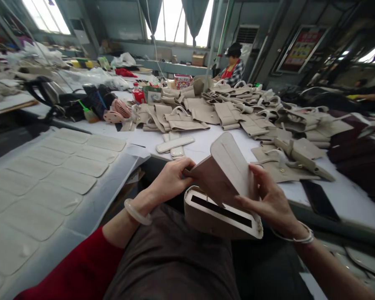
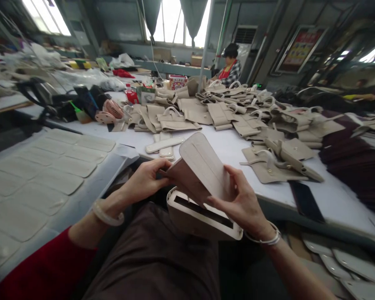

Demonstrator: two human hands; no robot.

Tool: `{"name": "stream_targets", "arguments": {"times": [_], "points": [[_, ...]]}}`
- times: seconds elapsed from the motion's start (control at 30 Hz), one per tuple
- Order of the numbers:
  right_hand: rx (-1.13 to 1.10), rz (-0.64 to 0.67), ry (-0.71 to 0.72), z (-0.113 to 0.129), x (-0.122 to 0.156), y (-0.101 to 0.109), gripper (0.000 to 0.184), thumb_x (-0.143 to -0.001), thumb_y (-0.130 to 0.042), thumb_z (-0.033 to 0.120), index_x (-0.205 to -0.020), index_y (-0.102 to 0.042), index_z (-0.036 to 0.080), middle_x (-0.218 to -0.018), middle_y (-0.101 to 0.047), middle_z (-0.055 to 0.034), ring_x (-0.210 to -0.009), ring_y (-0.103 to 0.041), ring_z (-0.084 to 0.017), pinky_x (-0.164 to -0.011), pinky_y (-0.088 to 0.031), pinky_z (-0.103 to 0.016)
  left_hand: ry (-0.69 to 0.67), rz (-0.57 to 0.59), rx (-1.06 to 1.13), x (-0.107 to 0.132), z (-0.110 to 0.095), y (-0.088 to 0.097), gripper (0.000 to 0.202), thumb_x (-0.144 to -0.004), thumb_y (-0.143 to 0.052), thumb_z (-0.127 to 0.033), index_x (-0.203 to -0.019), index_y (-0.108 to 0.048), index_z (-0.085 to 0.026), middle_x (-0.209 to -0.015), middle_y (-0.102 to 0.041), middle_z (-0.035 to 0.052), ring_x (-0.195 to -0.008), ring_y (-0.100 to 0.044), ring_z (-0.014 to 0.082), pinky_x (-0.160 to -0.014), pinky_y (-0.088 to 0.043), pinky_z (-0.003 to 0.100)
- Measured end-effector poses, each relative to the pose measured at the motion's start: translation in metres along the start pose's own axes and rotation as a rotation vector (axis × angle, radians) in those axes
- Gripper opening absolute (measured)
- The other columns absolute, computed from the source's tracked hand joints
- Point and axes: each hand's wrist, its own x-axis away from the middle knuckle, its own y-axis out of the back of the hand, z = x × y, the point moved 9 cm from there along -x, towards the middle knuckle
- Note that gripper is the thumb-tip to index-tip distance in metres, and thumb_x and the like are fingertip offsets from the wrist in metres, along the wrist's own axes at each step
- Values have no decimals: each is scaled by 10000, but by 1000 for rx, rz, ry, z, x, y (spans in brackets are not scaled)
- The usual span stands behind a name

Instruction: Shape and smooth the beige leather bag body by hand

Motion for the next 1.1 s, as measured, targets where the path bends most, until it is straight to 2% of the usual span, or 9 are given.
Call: {"name": "stream_targets", "arguments": {"times": [0.2, 0.4, 0.53, 0.63, 0.77, 0.87, 0.97, 1.03, 1.1], "points": [[62, 17, 53, -11, 9, -9, 773, -693, -780, 471, -1349, -423, 272, -1287, -501, -83, -1182, -498, -282, -996, -442, -437, 64, 40, 42, 8, 15, -20, 145, -755, -621, -108, -881, -623, -180, -858, -650, -9, -805, -598, 152, -724, -447, 249], [274, 37, 102, -18, 18, -10, 783, -721, -751, 464, -1378, -378, 260, -1270, -488, -98, -1185, -477, -288, -1007, -429, -443, 69, 100, -117, 14, 32, -54, 101, -721, -626, -117, -732, -561, -193, -773, -595, 0, -760, -541, 168, -677, -415, 279], [336, 179, 52, -28, 33, -16, 793, -750, -705, 352, -1424, -296, 263, -1323, -437, -98, -1192, -485, -269, -1010, -454, -396, 37, 173, -209, 23, 35, -84, 141, -677, -598, -80, -715, -601, -215, -818, -632, 32, -897, -545, 233, -818, -445, 359], [422, 221, -15, -42, 43, -16, 857, -713, -708, 288, -1449, -269, 291, -1347, -427, -88, -1178, -492, -281, -989, -474, -403, 50, 149, -165, 29, 44, -92, 204, -713, -601, -123, -827, -681, -272, -1055, -649, 54, -1060, -544, 267, -945, -443, 414], [565, 183, 20, -41, 48, -16, 887, -711, -696, 251, -1475, -249, 307, -1356, -440, -92, -1204, -461, -308, -1023, -433, -460, 222, 24, 19, 43, 78, -83, 314, -746, -675, -320, -1059, -666, -298, -1331, -554, 67, -1269, -467, 301, -1087, -377, 455], [629, 196, 115, -31, 44, -30, 850, -766, -649, 265, -1495, -212, 268, -1316, -492, -110, -1190, -472, -314, -1023, -403, -506, 421, -65, 265, 62, 114, -84, 495, -815, -594, -498, -1244, -569, -251, -1385, -530, 76, -1318, -447, 283, -1132, -324, 451], [601, 245, 157, -32, 36, -46, 849, -801, -628, 320, -1505, -163, 228, -1339, -489, -127, -1223, -463, -312, -1028, -393, -513, 605, -97, 586, 86, 142, -102, 554, -905, -415, -574, -1298, -529, -201, -1343, -579, 94, -1270, -507, 262, -1088, -378, 425], [534, 286, 114, -42, 31, -50, 887, -799, -640, 379, -1507, -128, 227, -1382, -464, -125, -1247, -459, -300, -1030, -409, -488, 682, -86, 708, 98, 150, -117, 559, -933, -342, -592, -1300, -545, -223, -1374, -562, 79, -1292, -484, 265, -1060, -402, 433], [477, 360, 70, -54, 28, -55, 869, -792, -648, 432, -1491, -164, 253, -1414, -449, -105, -1259, -462, -286, -1041, -417, -466, 723, -78, 775, 106, 152, -128, 564, -936, -328, -611, -1317, -545, -257, -1414, -531, 57, -1329, -442, 271, -1049, -409, 442]]}}
